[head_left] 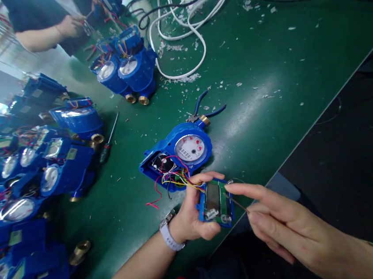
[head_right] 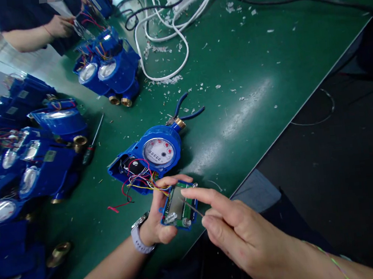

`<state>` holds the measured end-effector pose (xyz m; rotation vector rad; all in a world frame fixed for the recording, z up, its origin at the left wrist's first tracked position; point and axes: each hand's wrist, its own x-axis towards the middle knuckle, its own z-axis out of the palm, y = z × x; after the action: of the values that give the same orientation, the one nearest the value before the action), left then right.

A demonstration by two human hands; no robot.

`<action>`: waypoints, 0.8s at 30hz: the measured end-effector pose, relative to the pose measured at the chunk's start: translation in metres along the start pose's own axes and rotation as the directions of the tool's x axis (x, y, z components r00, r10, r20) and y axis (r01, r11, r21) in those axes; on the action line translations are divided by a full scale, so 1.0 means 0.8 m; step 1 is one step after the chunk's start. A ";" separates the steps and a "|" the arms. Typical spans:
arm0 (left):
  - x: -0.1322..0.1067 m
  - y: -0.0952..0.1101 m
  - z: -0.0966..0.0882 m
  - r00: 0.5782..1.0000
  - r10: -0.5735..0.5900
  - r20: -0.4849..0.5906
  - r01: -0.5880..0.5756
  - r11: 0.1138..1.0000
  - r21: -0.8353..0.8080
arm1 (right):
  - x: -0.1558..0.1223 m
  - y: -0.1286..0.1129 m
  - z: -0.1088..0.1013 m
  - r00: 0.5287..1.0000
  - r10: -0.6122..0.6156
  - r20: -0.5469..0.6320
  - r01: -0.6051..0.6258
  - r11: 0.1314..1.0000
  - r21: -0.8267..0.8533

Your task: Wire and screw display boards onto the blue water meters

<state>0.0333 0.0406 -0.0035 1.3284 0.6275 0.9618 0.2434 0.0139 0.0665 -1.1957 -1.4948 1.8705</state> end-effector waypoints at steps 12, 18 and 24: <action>-0.005 -0.004 -0.004 0.998 -0.061 0.026 0.061 0.998 0.002 | 0.007 -0.005 0.002 0.955 -0.218 0.199 0.291 0.808 -0.512; -0.003 -0.002 -0.011 0.996 -0.052 0.069 0.051 0.998 0.026 | 0.009 -0.011 -0.015 0.993 0.091 -0.070 -0.055 0.913 0.404; -0.003 0.001 -0.019 0.986 -0.145 0.088 0.142 0.989 0.037 | -0.035 0.024 -0.015 0.946 0.291 0.144 -0.300 0.616 0.729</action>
<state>0.0188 0.0461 -0.0055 1.3273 0.6610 0.7741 0.2710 -0.0076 0.0576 -1.0312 -0.3828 2.3524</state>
